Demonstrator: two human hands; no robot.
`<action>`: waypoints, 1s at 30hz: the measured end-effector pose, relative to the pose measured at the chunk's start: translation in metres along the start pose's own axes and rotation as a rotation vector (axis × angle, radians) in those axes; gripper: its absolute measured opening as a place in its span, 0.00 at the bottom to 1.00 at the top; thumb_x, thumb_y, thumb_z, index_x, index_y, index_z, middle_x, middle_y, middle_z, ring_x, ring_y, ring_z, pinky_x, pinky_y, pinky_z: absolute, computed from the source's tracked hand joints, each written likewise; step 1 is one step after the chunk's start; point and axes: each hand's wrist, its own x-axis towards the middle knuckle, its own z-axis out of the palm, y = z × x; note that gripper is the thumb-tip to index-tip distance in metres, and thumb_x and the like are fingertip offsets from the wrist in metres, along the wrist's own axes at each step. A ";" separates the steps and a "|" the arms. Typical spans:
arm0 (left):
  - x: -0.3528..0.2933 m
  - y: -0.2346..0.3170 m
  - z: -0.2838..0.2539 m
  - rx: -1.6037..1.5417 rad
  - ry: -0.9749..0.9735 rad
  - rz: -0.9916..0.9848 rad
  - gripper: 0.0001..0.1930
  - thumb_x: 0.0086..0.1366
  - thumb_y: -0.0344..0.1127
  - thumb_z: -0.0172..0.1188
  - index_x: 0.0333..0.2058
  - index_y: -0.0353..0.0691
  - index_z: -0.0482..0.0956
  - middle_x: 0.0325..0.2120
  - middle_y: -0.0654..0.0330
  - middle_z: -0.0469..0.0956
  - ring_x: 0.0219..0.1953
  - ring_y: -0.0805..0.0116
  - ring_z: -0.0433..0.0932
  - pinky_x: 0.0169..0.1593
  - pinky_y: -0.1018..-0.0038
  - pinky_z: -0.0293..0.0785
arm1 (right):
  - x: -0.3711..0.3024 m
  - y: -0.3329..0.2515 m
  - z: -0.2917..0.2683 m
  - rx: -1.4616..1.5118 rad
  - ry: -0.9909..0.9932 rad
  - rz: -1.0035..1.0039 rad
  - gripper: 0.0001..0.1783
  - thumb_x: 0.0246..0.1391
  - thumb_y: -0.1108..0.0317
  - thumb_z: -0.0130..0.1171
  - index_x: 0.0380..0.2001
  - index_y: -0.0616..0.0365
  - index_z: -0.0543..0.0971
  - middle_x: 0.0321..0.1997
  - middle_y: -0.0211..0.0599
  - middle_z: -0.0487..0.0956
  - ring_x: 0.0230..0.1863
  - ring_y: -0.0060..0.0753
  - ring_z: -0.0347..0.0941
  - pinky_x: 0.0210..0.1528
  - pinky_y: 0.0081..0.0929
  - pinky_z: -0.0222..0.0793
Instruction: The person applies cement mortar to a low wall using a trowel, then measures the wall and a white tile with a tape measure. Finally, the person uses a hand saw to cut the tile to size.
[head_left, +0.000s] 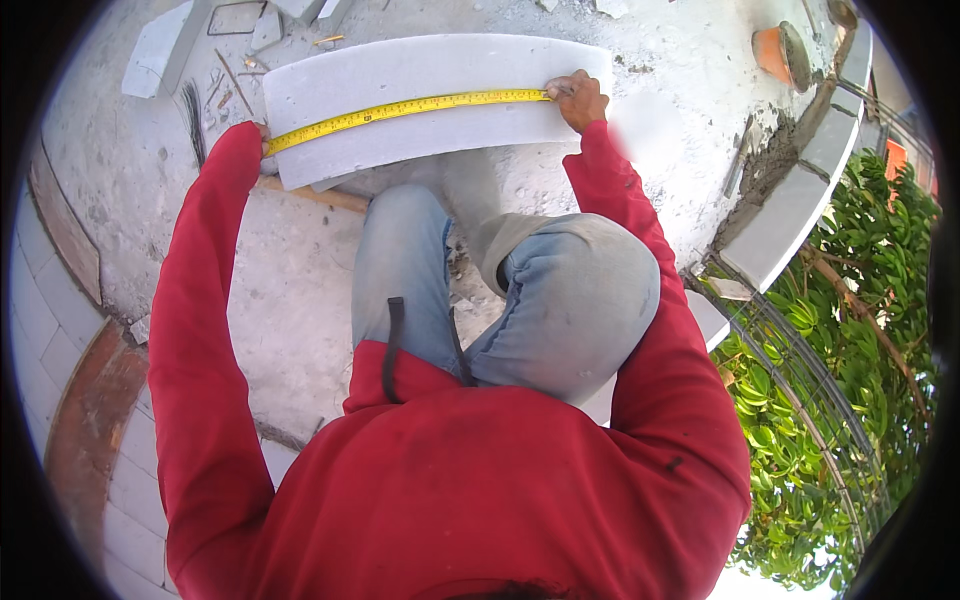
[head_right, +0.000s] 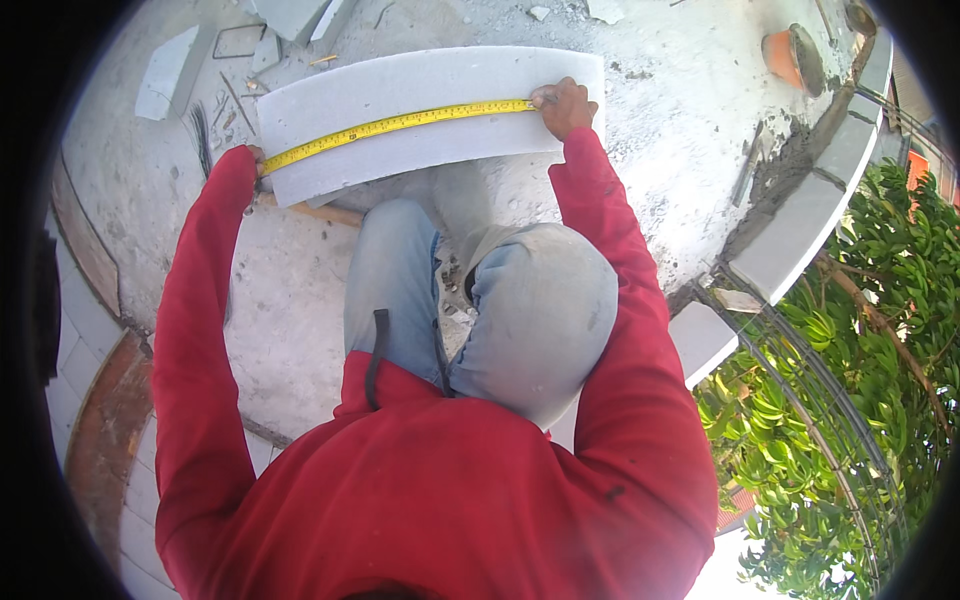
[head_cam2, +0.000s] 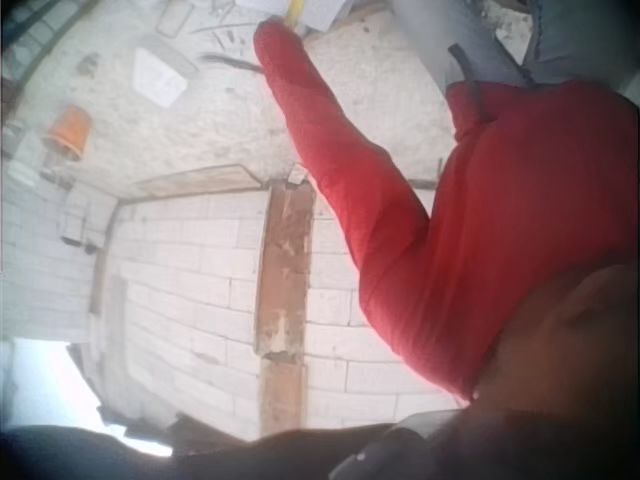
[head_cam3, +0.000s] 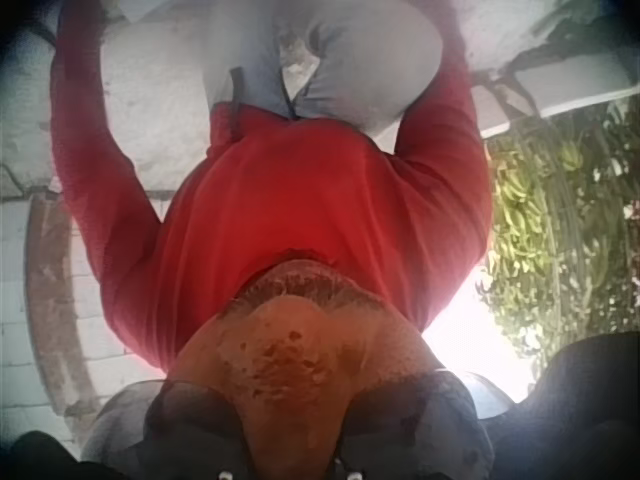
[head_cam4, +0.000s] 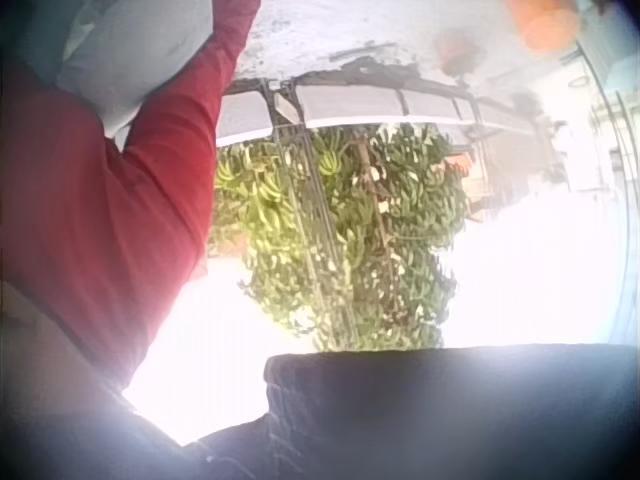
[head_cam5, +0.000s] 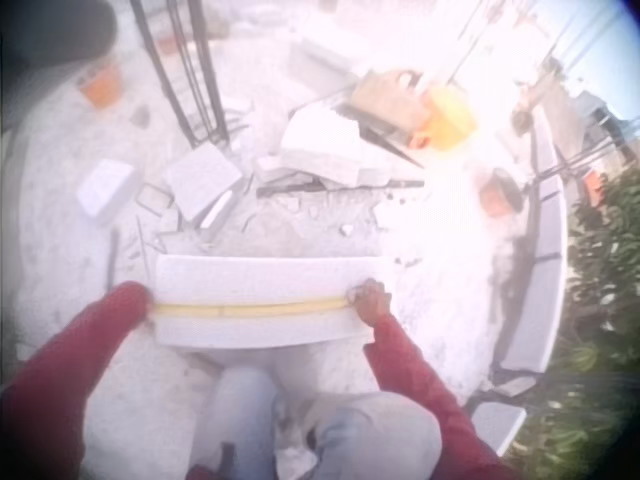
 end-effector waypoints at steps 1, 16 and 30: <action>-0.008 0.003 0.003 0.011 0.013 -0.007 0.07 0.60 0.34 0.60 0.35 0.41 0.84 0.34 0.49 0.83 0.42 0.48 0.81 0.47 0.55 0.77 | -0.003 0.011 0.005 0.039 -0.009 0.009 0.06 0.54 0.58 0.69 0.36 0.39 0.90 0.48 0.30 0.79 0.56 0.41 0.71 0.61 0.50 0.58; -0.108 0.032 0.039 -0.282 -0.149 0.028 0.13 0.64 0.41 0.61 0.42 0.41 0.82 0.39 0.51 0.80 0.46 0.54 0.78 0.51 0.57 0.72 | -0.162 0.016 0.033 -0.113 -0.144 0.082 0.07 0.49 0.67 0.71 0.31 0.38 0.90 0.42 0.30 0.75 0.52 0.39 0.68 0.58 0.49 0.60; -0.199 0.052 -0.085 -0.875 -0.835 0.001 0.26 0.54 0.33 0.74 0.51 0.40 0.76 0.33 0.59 0.80 0.33 0.65 0.80 0.36 0.63 0.77 | -0.052 -0.056 -0.097 0.592 -0.490 -0.004 0.09 0.59 0.77 0.58 0.38 0.76 0.81 0.29 0.47 0.82 0.22 0.31 0.81 0.18 0.25 0.76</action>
